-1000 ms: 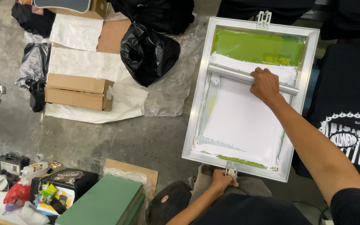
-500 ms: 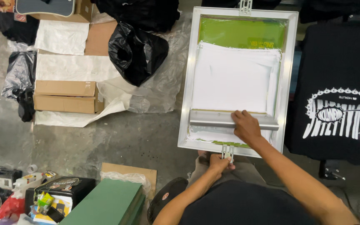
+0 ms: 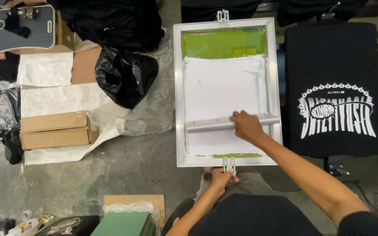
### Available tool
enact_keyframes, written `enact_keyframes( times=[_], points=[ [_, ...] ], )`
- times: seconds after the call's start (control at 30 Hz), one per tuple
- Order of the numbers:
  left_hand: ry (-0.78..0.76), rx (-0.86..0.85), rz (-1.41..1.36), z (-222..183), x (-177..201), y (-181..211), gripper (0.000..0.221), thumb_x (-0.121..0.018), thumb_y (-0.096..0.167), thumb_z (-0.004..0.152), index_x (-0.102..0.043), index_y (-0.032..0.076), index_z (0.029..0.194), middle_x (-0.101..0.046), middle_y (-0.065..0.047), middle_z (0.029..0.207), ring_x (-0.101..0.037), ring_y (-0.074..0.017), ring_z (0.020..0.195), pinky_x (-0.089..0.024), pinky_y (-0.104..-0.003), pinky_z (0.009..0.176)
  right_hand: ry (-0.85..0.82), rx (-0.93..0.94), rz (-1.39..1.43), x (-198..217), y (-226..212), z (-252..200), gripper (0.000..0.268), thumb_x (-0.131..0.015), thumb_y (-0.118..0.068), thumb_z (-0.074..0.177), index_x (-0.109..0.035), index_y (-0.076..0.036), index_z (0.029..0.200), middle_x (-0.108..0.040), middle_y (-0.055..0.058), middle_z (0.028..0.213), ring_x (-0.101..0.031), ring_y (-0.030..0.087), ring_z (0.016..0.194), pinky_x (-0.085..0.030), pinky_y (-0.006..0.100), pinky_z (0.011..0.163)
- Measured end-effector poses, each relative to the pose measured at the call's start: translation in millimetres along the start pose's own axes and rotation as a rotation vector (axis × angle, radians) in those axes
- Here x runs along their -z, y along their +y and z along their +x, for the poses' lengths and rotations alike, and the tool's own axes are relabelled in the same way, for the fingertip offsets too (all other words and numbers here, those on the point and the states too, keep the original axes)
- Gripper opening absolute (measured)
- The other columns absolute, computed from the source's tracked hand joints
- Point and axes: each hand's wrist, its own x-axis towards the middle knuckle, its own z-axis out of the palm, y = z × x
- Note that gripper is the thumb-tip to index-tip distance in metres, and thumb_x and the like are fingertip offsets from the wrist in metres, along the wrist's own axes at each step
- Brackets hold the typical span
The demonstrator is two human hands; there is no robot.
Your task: The person uses a squeegee to pull white ink across a screen printing frame, applying a design onto black t-shirts. The person repeatedly aligns the frame, pulls the squeegee, and lifts the frame to reveal the printed design on the shirts.
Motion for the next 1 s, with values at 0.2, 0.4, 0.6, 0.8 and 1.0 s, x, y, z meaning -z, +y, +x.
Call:
enact_keyframes(
  times=[0.2,0.4,0.6,0.8,1.0],
  points=[
    [0.065,0.101,0.077,-9,-8,19,0.018,-0.061,0.006,0.087,-0.068,-0.009,0.079,-0.063,-0.016,0.060,-0.064,-0.0188,0.049,-0.058,-0.026,0.051,0.277,0.050,-0.100,35,55,129,0.029,-0.058,0.008,0.062,-0.062,-0.010,0.085,-0.057,0.000,0.080,-0.053,0.022,0.072,-0.039,0.032,0.036],
    [0.077,0.088,0.040,6,-9,3,0.016,-0.059,0.003,0.085,-0.068,-0.008,0.077,-0.062,-0.016,0.057,-0.064,-0.0185,0.046,-0.057,-0.023,0.046,0.309,0.017,-0.134,36,78,176,0.027,-0.062,0.001,0.061,-0.062,-0.012,0.084,-0.056,-0.003,0.079,-0.053,0.022,0.077,-0.032,0.030,0.036],
    [0.091,0.108,0.062,-2,-7,15,0.015,-0.061,0.005,0.083,-0.068,-0.008,0.077,-0.064,-0.016,0.061,-0.064,-0.0181,0.048,-0.055,-0.023,0.047,0.253,0.014,-0.131,24,55,132,0.028,-0.060,0.003,0.062,-0.061,-0.009,0.087,-0.055,0.000,0.081,-0.052,0.020,0.073,-0.043,0.032,0.039],
    [0.043,0.148,0.088,-12,-6,29,0.017,-0.062,0.005,0.086,-0.067,-0.011,0.087,-0.066,-0.017,0.067,-0.065,-0.0190,0.053,-0.058,-0.025,0.052,0.234,-0.008,-0.023,-17,14,39,0.039,-0.056,0.007,0.059,-0.056,-0.004,0.097,-0.056,0.004,0.093,-0.051,0.028,0.083,-0.044,0.042,0.039],
    [0.070,0.050,0.060,5,-7,10,0.015,-0.061,0.003,0.084,-0.064,-0.011,0.083,-0.065,-0.017,0.070,-0.061,-0.0199,0.049,-0.058,-0.027,0.046,0.289,0.039,0.054,-65,-30,-54,0.051,-0.056,0.011,0.052,-0.054,-0.002,0.101,-0.057,0.008,0.099,-0.049,0.029,0.081,-0.041,0.039,0.039]
  ],
)
